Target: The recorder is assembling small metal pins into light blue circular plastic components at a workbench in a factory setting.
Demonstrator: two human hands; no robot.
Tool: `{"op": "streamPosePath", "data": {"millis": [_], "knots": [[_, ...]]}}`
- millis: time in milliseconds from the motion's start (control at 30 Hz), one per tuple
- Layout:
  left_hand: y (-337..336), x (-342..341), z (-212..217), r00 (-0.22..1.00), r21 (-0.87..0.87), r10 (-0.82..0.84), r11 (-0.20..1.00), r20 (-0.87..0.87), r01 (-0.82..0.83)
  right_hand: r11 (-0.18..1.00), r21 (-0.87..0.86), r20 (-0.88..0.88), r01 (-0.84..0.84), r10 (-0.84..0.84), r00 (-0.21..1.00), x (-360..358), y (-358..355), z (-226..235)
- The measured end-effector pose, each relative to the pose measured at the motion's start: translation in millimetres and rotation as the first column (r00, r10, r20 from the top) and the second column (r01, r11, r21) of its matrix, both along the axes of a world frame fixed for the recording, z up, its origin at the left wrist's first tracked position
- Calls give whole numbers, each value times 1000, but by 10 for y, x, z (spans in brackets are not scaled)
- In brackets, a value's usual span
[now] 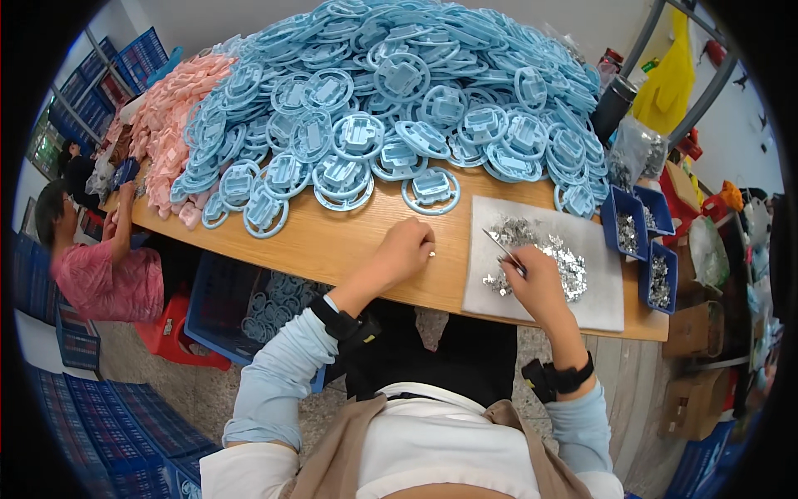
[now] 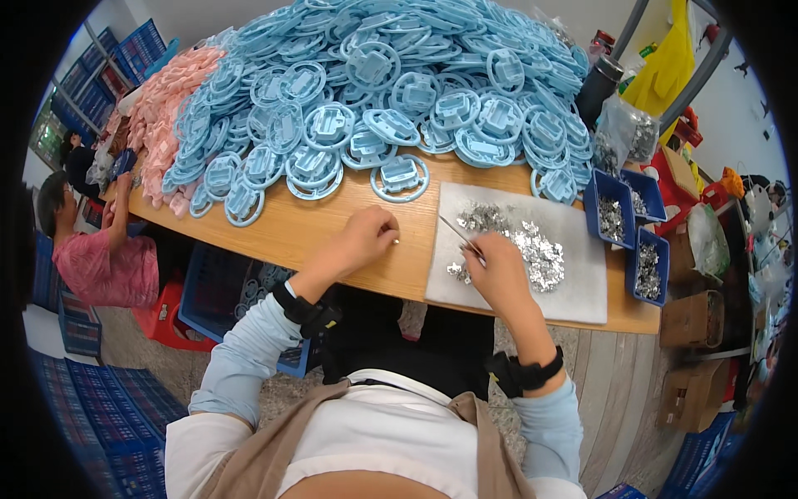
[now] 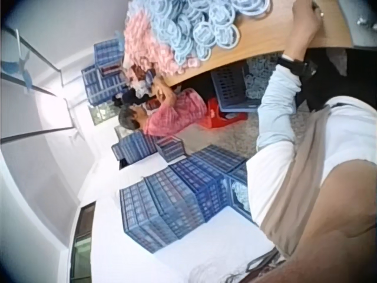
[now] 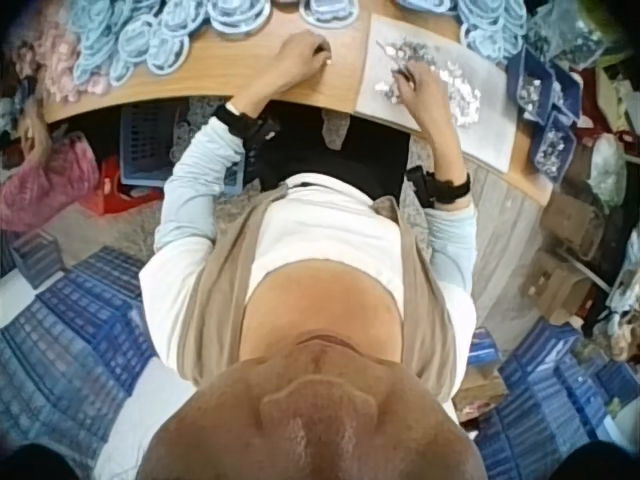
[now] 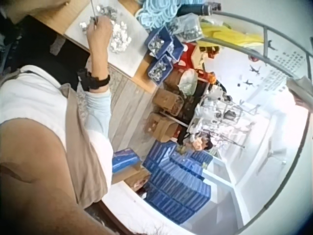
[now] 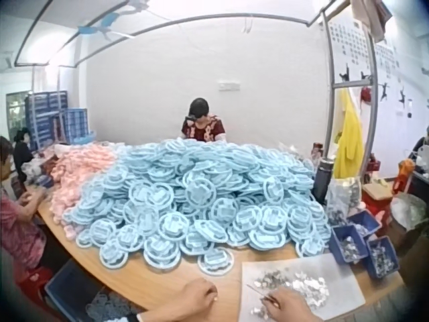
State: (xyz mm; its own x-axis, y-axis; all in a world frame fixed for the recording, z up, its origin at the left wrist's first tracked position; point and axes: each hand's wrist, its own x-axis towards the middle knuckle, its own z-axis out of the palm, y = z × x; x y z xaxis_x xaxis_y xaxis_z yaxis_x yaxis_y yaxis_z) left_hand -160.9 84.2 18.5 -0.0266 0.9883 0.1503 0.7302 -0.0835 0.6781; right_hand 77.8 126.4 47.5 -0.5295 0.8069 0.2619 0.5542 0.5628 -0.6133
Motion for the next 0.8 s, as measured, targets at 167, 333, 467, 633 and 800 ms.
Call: {"op": "streamPosePath", "data": {"millis": [167,333,467,633,800], "knots": [[50,423,132,956,73,-180,983,230,167,996,74,0,53,-53,999,207,-83,-173],[420,-103,236,995,294,49,953,90,-74,991,-31,-119,132,-135,984,218,-168,-61],[901,-1192,459,828,443,389,875,-404,-195,987,-57,-183,151,-159,970,289,-129,-62],[1115,-1491,662,632,-68,212,919,-745,-389,981,-57,-211,185,-193,958,365,-145,-118],[1207,-1308,829,588,-45,200,926,-784,-374,948,-201,-192,246,-285,939,574,-234,-170]]}}
